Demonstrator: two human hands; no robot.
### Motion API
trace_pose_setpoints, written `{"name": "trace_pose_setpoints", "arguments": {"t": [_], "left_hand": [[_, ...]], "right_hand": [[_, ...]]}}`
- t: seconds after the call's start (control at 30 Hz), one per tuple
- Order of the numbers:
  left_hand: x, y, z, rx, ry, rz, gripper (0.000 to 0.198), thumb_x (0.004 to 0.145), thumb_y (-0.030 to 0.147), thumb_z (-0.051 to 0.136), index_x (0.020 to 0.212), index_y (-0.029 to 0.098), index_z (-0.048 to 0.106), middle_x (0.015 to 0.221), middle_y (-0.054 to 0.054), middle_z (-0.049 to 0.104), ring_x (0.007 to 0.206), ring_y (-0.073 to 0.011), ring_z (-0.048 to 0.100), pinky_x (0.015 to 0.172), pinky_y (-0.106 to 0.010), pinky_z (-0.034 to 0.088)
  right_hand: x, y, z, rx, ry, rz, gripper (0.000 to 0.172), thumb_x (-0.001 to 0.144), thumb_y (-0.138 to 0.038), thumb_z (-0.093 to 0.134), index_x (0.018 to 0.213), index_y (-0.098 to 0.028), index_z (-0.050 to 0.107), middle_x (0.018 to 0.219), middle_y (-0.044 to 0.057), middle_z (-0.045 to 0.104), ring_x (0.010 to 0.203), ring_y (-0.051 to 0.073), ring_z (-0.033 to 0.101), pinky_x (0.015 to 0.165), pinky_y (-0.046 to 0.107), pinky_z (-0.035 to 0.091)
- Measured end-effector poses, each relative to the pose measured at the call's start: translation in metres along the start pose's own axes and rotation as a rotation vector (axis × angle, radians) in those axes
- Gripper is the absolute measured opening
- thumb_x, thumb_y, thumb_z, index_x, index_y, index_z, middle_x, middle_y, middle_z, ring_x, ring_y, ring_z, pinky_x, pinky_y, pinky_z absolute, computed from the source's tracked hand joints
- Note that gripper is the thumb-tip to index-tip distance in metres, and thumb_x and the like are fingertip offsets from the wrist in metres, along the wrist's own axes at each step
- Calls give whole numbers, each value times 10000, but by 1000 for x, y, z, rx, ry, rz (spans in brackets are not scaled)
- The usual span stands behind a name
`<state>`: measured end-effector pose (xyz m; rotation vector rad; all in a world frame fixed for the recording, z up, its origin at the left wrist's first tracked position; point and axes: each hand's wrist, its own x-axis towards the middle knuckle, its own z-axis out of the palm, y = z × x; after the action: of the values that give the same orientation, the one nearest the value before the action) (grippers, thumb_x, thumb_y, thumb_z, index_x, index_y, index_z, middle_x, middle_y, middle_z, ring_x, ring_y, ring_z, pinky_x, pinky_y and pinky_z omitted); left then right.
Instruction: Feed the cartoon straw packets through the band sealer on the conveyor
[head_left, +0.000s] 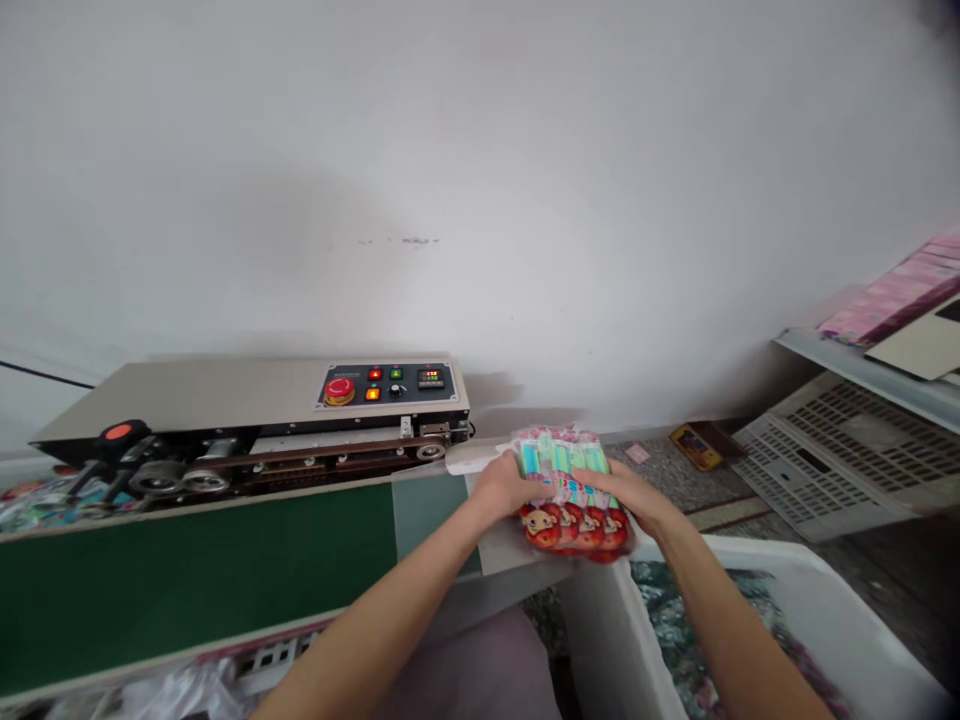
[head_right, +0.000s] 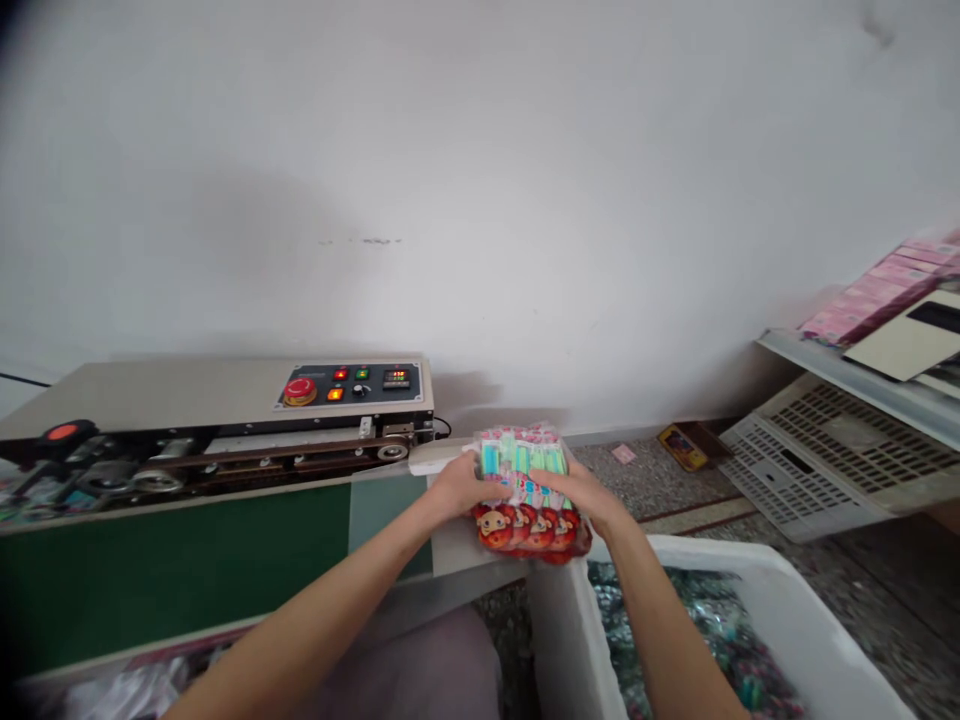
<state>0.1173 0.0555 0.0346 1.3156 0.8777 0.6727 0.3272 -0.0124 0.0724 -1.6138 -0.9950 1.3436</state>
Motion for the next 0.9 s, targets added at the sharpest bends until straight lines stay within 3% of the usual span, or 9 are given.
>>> {"name": "trace_pose_setpoints", "arguments": {"t": [0.17,0.3,0.4,0.5,0.57,0.67,0.77,0.9], "left_hand": [[-21,4,-14,504,164,-132,600,653,325,846,1182,167,610,1189,-162,714,1186,-396,618,979,-447,467],[-40,5,-20,827,233,-137,705,798,401,751,1402,177,464,1132,-152,735,1112,-383,668,912,-445,500],[-51,6,-21,1108,269,-114,728,907,449,642,1505,165,341,1079,-127,749,993,-334,717,815,-400,537],[-61,3,-25,1291,339,-21,590,962,435,570,1455,141,432,1146,-143,713,1003,-314,703,792,-389,547],[-67,-3,-29,1391,369,100,497,981,375,539,1405,119,499,1257,-166,665,1128,-316,649,866,-401,539],[-71,-20,-38,1486,210,337,482,1015,322,458,1448,111,477,1507,-166,507,1392,-308,461,1076,-464,445],[-73,-39,-47,1505,20,484,532,1061,391,314,1529,146,380,1633,-107,349,1515,-278,279,1199,-596,269],[-75,-53,-52,1493,47,477,561,1073,411,210,1566,163,313,1653,-92,295,1534,-272,235,1206,-692,150]], "right_hand": [[12,7,7,-163,19,-75,633,669,-544,837,1167,-184,684,1204,112,744,1088,322,703,955,465,576],[19,10,10,-294,68,-245,717,737,-544,773,1338,-217,559,1331,101,677,1175,308,659,1025,470,527],[23,12,8,-506,150,-246,839,742,-606,732,1434,-205,478,1448,143,579,1322,345,550,1123,509,426],[25,14,6,-755,272,-203,1069,722,-669,705,1554,-131,303,1593,227,364,1469,386,349,1187,535,312],[25,14,8,-882,286,-205,1111,778,-676,640,1599,-98,165,1611,257,305,1478,385,331,1171,527,329],[20,11,19,-1036,306,-235,1070,845,-650,575,1615,-98,78,1572,257,372,1421,376,422,1112,486,397],[15,5,35,-1185,347,-260,978,883,-615,553,1606,-92,153,1495,244,473,1351,372,493,1076,455,422],[9,-4,55,-1438,432,-277,818,924,-616,519,1566,-147,331,1559,225,404,1385,409,428,1065,532,409]]}}
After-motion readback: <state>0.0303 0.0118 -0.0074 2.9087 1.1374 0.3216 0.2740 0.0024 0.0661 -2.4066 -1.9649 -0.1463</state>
